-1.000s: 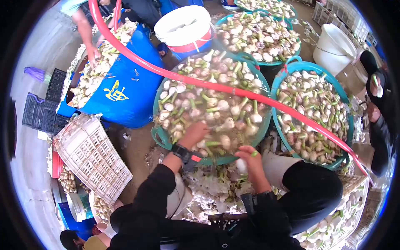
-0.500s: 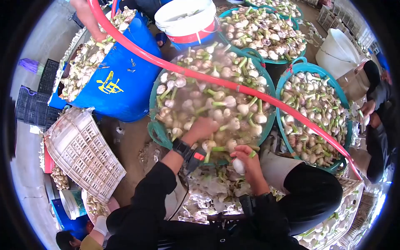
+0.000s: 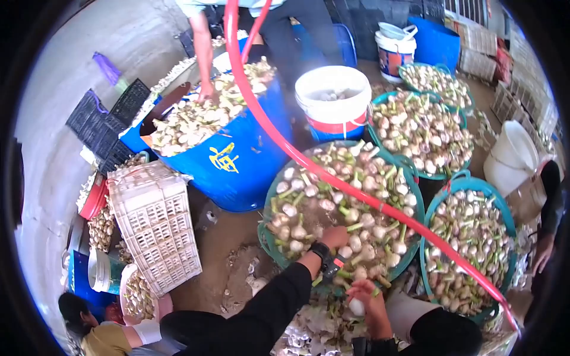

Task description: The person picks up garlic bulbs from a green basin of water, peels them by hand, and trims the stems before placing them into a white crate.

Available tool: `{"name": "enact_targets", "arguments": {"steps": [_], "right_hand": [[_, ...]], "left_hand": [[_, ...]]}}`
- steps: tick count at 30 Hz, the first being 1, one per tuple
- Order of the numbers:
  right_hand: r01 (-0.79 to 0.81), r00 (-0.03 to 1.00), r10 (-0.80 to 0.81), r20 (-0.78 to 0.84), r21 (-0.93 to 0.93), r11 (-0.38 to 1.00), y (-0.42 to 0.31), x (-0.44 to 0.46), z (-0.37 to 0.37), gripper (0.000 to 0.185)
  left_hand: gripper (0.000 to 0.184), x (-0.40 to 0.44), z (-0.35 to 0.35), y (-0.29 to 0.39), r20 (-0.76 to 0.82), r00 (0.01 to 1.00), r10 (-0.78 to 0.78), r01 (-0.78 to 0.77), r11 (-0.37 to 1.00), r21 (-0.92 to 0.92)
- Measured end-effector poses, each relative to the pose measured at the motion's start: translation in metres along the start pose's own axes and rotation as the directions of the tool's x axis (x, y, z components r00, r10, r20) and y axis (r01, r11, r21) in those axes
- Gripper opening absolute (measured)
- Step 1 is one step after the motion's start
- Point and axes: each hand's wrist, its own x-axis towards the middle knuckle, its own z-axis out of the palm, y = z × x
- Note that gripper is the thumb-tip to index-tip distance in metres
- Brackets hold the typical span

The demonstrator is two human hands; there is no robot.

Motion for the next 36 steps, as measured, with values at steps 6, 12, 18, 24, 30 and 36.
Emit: {"name": "enact_targets", "arguments": {"steps": [6, 12, 18, 24, 30, 36], "right_hand": [[0.164, 0.986, -0.165, 0.008, -0.166, 0.972, -0.007, -0.010, 0.002, 0.024], [0.270, 0.955, -0.274, -0.112, -0.048, 0.962, -0.034, -0.012, 0.011, 0.051], [0.145, 0.978, -0.158, 0.135, 0.100, 0.984, -0.017, -0.013, 0.015, 0.045], [0.256, 0.962, -0.255, 0.094, 0.008, 0.967, -0.032, -0.034, 0.027, 0.048], [0.503, 0.863, -0.486, 0.134, -0.305, 0.809, -0.015, -0.024, 0.006, 0.046], [0.598, 0.794, -0.589, 0.151, -0.374, 0.709, -0.019, -0.039, 0.014, 0.046]], "left_hand": [[0.013, -0.037, -0.013, 0.014, -0.184, 0.980, 0.073, -0.054, 0.993, 0.105], [0.015, -0.115, -0.078, 0.028, -0.205, 0.881, 0.425, -0.397, 0.903, 0.168], [0.025, -0.153, -0.037, 0.023, -0.154, 0.898, 0.413, -0.379, 0.544, -0.749], [0.026, -0.185, -0.025, 0.027, 0.099, 0.969, 0.226, 0.022, 0.319, -0.948], [0.020, -0.188, -0.020, 0.037, 0.096, 0.980, 0.177, 0.057, 0.211, -0.976], [0.015, -0.193, -0.015, 0.052, -0.028, 0.989, 0.144, -0.062, 0.237, -0.970]]}}
